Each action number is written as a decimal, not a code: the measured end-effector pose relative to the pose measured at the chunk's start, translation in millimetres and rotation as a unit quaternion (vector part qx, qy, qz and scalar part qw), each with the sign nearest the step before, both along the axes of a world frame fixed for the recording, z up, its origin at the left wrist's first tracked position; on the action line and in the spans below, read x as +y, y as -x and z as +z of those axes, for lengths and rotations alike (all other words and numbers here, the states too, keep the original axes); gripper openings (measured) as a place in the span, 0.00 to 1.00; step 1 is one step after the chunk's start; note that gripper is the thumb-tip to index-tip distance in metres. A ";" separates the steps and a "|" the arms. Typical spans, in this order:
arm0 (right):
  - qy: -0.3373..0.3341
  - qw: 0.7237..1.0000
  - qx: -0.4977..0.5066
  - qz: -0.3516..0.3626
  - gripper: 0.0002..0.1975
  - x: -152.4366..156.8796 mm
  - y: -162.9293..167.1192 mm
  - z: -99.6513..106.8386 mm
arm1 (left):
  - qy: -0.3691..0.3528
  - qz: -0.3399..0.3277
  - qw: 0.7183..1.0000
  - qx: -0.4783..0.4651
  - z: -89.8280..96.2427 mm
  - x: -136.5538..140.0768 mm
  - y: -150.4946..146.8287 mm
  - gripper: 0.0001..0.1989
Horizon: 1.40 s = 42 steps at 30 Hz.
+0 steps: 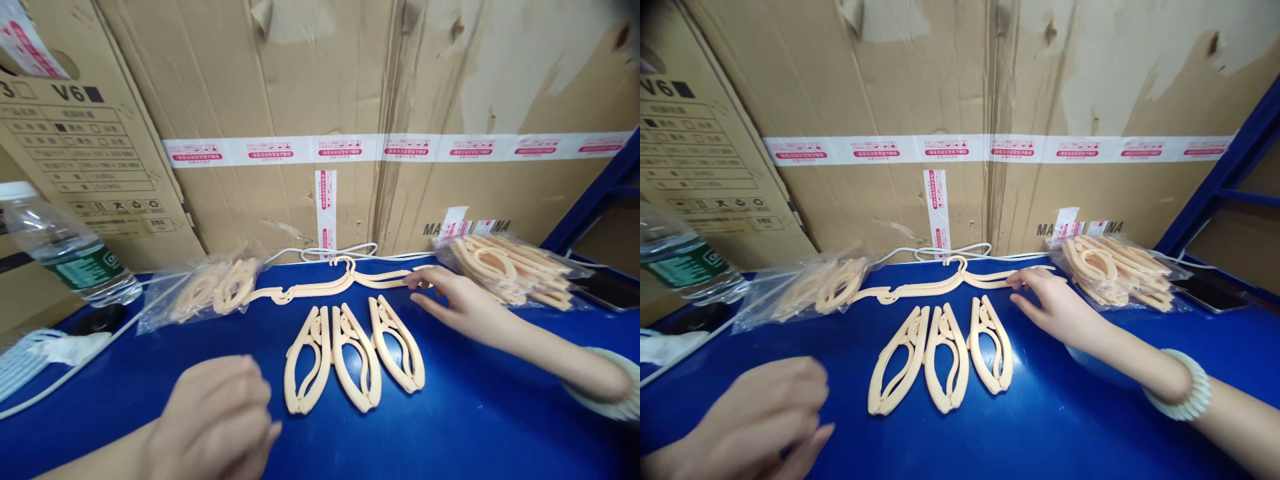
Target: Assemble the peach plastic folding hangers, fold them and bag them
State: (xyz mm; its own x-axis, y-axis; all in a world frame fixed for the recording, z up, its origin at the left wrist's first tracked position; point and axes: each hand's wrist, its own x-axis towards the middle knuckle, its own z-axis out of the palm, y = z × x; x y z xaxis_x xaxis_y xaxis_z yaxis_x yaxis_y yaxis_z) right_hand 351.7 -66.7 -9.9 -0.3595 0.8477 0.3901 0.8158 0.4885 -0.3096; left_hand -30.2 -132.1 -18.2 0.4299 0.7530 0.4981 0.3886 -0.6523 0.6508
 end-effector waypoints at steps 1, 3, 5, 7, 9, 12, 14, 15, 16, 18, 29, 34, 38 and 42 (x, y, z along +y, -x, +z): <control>-0.039 0.999 -0.029 -0.003 0.13 7.3 -5.4 -4.2 | 0.002 -0.012 1.000 0.016 1.3 2.1 -6.5 0.02; -0.069 0.994 -0.079 0.005 0.15 18.9 -14.1 -12.6 | 0.027 -0.031 0.998 0.053 2.6 3.7 -20.0 0.04; -0.067 0.992 -0.102 0.015 0.16 25.6 -19.0 -19.4 | 0.066 -0.029 0.995 0.073 2.2 2.7 -30.0 0.06; -0.067 0.993 -0.100 0.017 0.15 28.2 -20.0 -23.1 | 0.089 -0.020 0.993 0.070 0.6 1.5 -34.1 0.06; -0.067 0.993 -0.091 0.022 0.14 28.2 -18.6 -23.9 | 0.097 -0.016 0.993 0.067 -1.1 2.5 -33.6 0.05; -0.060 0.995 -0.075 0.036 0.11 26.5 -14.6 -22.8 | 0.116 -0.018 0.992 0.054 -2.3 9.2 -30.8 0.04; -0.052 0.996 -0.058 0.033 0.10 25.0 -11.7 -22.0 | 0.141 -0.009 0.989 0.034 -1.9 15.3 -30.3 0.04; -0.047 0.997 -0.049 0.028 0.10 24.0 -10.5 -21.6 | 0.150 0.000 0.989 0.022 -1.6 18.0 -30.3 0.04; -0.039 0.998 -0.041 0.023 0.10 22.9 -9.4 -21.1 | 0.154 0.010 0.988 0.008 -1.4 20.5 -30.4 0.05; -0.015 0.999 -0.025 0.014 0.10 19.8 -8.0 -19.5 | 0.160 0.033 0.986 -0.023 -1.9 24.1 -29.7 0.06; -0.063 0.993 0.085 -0.049 0.09 -15.2 -3.2 11.6 | 0.340 0.041 0.921 -0.188 -10.0 44.3 -21.8 0.30; -0.023 0.997 0.076 -0.022 0.08 -31.9 14.4 8.6 | 0.314 0.041 0.923 -0.218 -12.1 43.4 -25.5 0.36; 0.022 0.997 0.067 0.028 0.07 -43.4 29.0 -0.1 | 0.266 0.015 0.954 -0.136 -9.9 31.9 -28.1 0.36; 0.016 0.996 0.047 0.068 0.05 -49.8 36.7 3.0 | 0.215 0.035 0.974 -0.068 -4.6 22.6 -28.2 0.24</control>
